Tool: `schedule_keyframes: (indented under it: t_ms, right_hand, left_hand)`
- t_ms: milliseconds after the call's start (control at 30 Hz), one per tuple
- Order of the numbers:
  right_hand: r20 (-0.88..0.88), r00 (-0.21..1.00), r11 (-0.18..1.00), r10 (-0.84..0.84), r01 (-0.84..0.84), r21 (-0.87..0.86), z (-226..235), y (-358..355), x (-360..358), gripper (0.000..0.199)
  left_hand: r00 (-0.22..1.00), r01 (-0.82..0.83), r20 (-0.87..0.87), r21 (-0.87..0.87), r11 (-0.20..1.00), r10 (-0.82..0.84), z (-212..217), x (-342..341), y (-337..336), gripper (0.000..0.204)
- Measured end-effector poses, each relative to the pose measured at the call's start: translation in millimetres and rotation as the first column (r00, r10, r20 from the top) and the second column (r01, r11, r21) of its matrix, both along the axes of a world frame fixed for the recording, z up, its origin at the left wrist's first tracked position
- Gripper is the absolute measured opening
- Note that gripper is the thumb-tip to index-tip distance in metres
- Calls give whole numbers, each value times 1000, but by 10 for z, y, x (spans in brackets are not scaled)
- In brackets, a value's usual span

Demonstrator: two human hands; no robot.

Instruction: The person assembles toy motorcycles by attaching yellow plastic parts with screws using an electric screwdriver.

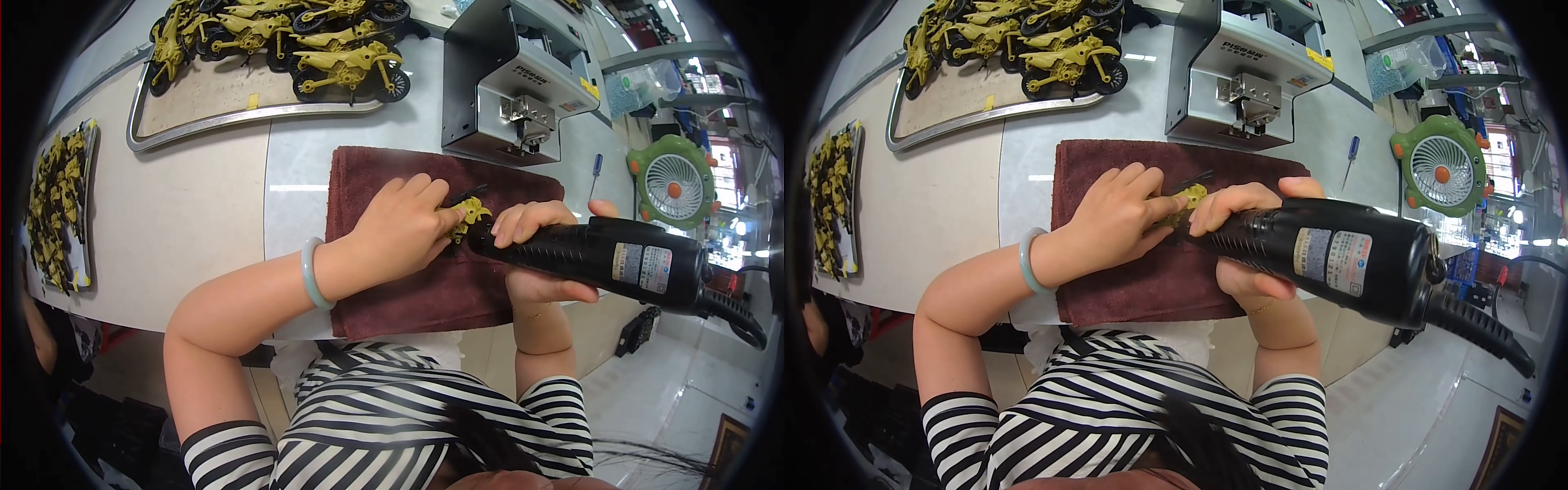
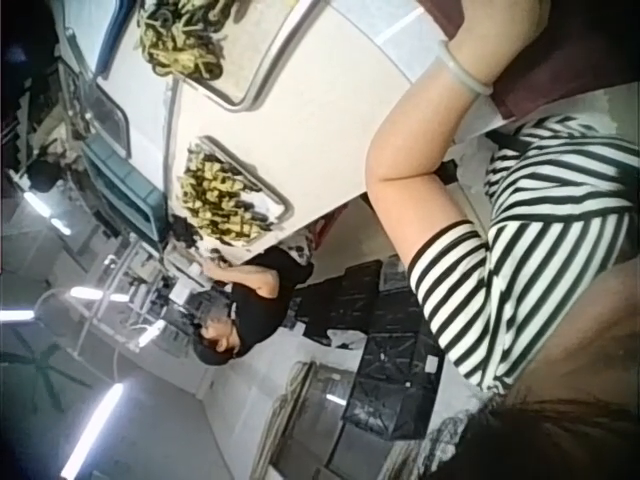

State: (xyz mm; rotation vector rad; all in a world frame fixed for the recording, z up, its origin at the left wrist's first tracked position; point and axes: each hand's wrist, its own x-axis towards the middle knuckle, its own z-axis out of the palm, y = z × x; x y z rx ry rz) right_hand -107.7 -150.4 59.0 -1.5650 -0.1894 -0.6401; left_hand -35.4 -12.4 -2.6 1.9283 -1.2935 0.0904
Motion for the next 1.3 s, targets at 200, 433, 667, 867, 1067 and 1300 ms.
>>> schedule_keyframes:
  t_ms: [200, 433, 667, 867, 1067, 1300]
  right_hand:
    - [-1, 1000, 1000, 8, -8, 5, -13, -3, 9, 92]
    - [86, 993, 993, 80, -87, 82, 225, -27, -22, 100]
    - [234, 937, 962, -261, 273, -18, 624, -612, 744, 87]
    - [276, 938, 969, -211, 238, -69, 476, -648, 866, 86]
    - [177, 984, 988, -12, -15, 154, 473, -313, 432, 94]
    - [2, 984, 984, 177, -177, -9, 216, 269, 22, 105]
  left_hand:
    - [1000, 12, -13, 21, 1000, -11, 37, -2, -8, 29]
    - [999, -19, 34, 62, 998, 16, 34, 6, 9, 31]
    - [1000, 6, 4, 64, 998, -6, 37, 33, 25, 31]
    - [974, 110, -214, 128, 986, -80, 81, 147, 50, 39]
    - [897, 307, -379, 166, 937, -227, 35, 371, 73, 46]
    - [872, 394, -385, 184, 901, -302, -45, 412, 83, 35]
